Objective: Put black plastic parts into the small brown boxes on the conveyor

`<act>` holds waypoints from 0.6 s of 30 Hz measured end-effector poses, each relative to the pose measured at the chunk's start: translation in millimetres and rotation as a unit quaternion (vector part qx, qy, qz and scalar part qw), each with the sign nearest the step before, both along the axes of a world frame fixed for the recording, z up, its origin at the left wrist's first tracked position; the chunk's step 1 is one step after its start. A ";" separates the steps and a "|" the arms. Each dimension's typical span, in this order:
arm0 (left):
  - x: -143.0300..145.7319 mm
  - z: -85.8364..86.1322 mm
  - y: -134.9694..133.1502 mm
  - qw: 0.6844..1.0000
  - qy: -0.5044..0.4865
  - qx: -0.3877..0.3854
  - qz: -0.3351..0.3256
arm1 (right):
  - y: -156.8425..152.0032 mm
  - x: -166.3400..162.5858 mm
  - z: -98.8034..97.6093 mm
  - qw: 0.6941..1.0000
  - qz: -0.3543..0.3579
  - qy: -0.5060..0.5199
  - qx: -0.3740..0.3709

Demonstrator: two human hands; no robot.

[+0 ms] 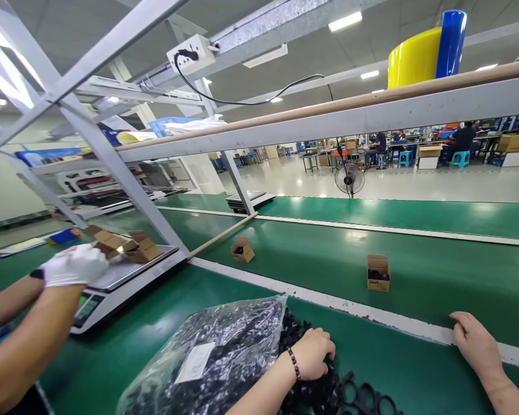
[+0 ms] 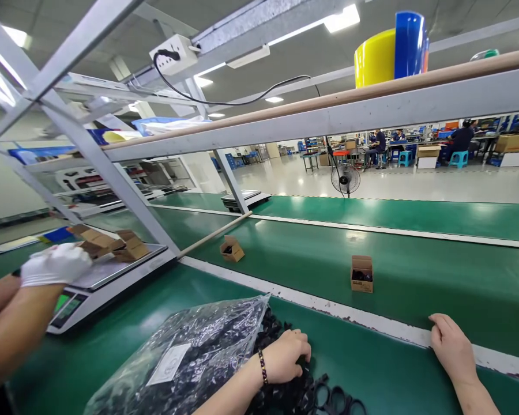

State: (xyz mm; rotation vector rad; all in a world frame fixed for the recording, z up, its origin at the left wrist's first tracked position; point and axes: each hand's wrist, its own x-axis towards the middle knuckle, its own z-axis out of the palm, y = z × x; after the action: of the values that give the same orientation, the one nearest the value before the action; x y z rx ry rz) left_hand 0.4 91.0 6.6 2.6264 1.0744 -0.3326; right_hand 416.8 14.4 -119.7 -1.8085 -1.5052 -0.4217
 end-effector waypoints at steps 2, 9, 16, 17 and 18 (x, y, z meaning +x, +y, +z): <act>0.9 -2.7 -1.5 1.000 0.003 0.006 -0.012 | -1.0 -1.6 1.1 1.000 0.003 0.005 -0.006; -2.9 -7.4 -1.5 0.999 -0.040 -0.007 0.002 | -3.8 -13.6 25.9 0.996 0.021 0.079 -0.041; 25.7 -2.9 0.8 0.978 -0.173 -0.042 0.112 | -35.6 -79.0 92.3 0.828 0.263 0.166 -0.468; 32.1 -5.2 1.8 0.971 -0.193 -0.054 0.129 | -41.4 -89.5 96.1 0.811 0.265 0.149 -0.499; 38.6 -8.8 3.0 0.963 -0.215 -0.069 0.148 | -46.5 -98.7 97.8 0.809 0.259 0.129 -0.511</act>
State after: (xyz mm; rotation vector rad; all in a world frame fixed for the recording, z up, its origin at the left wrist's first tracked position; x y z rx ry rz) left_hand 39.0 93.9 -2.2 2.2241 1.2087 0.2120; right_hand 318.1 -32.0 -21.9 -1.9010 -2.1031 1.0694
